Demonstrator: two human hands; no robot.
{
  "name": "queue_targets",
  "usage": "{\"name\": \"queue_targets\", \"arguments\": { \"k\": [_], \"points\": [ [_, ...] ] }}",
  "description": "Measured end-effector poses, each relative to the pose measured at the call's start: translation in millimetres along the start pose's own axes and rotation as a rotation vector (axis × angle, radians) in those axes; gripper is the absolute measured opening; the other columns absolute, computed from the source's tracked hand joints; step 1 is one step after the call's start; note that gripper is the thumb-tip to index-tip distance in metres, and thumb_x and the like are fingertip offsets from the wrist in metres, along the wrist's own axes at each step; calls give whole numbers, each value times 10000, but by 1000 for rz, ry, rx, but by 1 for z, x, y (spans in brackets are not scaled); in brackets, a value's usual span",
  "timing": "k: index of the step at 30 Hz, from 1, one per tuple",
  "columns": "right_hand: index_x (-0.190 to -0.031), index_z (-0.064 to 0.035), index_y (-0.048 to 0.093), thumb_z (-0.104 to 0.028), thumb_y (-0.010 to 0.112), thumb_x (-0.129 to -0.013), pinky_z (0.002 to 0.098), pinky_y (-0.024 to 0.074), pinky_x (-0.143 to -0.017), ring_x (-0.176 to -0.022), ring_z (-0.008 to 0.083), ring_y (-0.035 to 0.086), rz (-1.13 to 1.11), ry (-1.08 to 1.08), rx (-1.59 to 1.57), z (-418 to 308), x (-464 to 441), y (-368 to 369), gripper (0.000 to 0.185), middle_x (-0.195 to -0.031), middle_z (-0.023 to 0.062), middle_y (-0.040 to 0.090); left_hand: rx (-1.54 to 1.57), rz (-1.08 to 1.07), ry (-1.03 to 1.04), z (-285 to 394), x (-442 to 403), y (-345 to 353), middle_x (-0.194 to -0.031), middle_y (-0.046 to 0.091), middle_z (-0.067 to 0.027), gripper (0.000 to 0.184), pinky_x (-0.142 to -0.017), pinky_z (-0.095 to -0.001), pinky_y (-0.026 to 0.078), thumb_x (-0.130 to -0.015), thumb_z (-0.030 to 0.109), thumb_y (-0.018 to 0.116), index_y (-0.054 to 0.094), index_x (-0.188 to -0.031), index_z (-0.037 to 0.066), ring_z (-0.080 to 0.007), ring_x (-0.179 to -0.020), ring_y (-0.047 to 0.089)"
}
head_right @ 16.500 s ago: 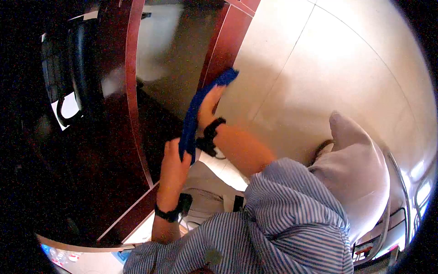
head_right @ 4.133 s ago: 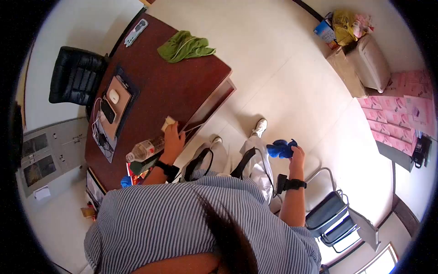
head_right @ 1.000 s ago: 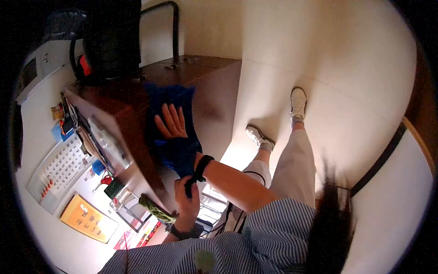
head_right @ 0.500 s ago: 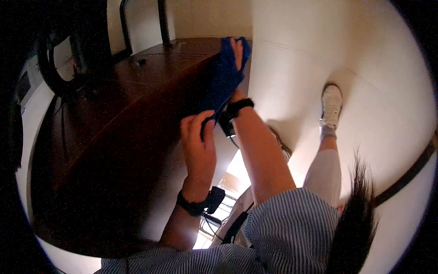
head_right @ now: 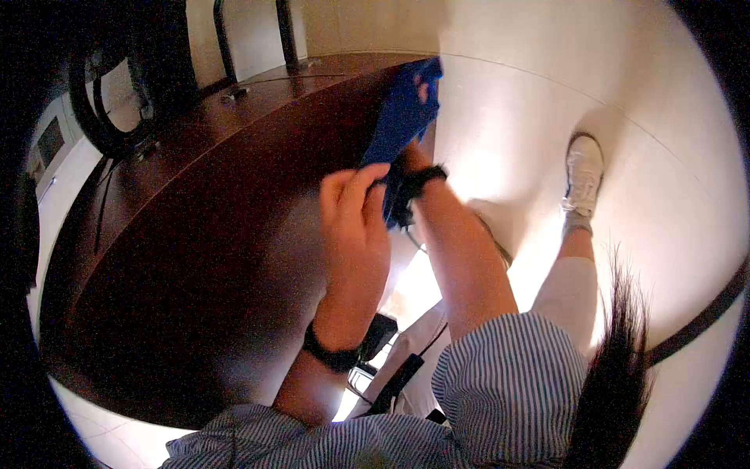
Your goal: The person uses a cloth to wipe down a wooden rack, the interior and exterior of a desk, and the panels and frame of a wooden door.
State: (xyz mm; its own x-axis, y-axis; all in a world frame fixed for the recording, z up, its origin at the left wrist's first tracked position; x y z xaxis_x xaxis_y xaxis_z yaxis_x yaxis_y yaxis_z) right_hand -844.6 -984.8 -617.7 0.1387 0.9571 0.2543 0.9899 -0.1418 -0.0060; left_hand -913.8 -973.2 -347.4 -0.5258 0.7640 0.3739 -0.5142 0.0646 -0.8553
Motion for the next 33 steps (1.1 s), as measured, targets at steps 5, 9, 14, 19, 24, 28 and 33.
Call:
{"name": "queue_targets", "arguments": {
  "k": [5,9,14,19,24,28,33],
  "points": [
    [-1268,-77,533,-257,511,-938,473,389,-994,-1136,299,511,-150,-196,52,-205,66,-9,377,-1346,150,498,-163,90,163,63,108,-101,-991,532,-131,200,-878,-378,404,-862,47,632,661,-1061,50,-273,-946,511],
    [-1260,-109,544,-248,529,-906,507,389,-974,-1124,316,512,-304,-443,24,-341,124,-25,380,-1383,151,471,-332,41,272,56,190,-177,-938,522,-131,201,-800,-362,406,-804,-1,674,650,-999,41,-269,-869,496],
    [-1257,-169,555,-239,553,-853,562,379,-951,-1114,351,505,-347,-697,-111,-390,204,-35,410,-1449,154,413,-301,73,125,8,252,-209,-951,533,-124,264,-786,-366,448,-737,0,738,662,-980,73,-281,-874,540],
    [-1325,-242,506,-293,596,-892,521,373,-948,-1178,327,460,-673,-601,-156,-382,211,-54,445,-1405,131,442,-369,18,68,-36,300,-200,-933,526,-116,302,-692,-327,471,-723,-21,772,671,-993,69,-265,-827,557],
    [-1332,-255,503,-266,566,-906,554,372,-939,-1120,336,468,-581,-595,-52,-324,164,-39,430,-1367,148,449,-276,-60,-67,-43,240,-140,-1045,513,-199,291,-822,-392,453,-861,58,648,591,-1142,14,-350,-947,535],
    [-1383,-155,439,-209,564,-903,623,261,-1068,-1308,406,367,-205,-441,-27,-189,116,13,499,-1410,186,417,-186,6,-68,-64,198,-85,-1140,494,-192,275,-871,-382,451,-928,70,574,559,-1197,15,-298,-1057,523],
    [-1408,-45,401,-187,564,-906,501,425,-995,-1196,428,513,-417,75,16,28,34,84,547,-1384,243,460,-235,56,43,-90,134,-13,-1141,493,-159,278,-834,-326,486,-949,53,532,563,-1225,37,-258,-1037,535]
  ]
}}
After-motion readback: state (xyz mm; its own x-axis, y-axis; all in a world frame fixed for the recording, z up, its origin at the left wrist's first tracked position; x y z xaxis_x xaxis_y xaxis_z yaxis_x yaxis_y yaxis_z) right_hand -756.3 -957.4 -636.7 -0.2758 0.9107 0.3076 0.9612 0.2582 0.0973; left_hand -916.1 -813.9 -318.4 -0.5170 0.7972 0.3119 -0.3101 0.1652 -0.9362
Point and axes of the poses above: each hand's wrist, its own x-axis away from the middle knuckle, its own y-axis out of the palm, z = x × y, the point moved 2 cm from there along -x, towards the middle knuckle
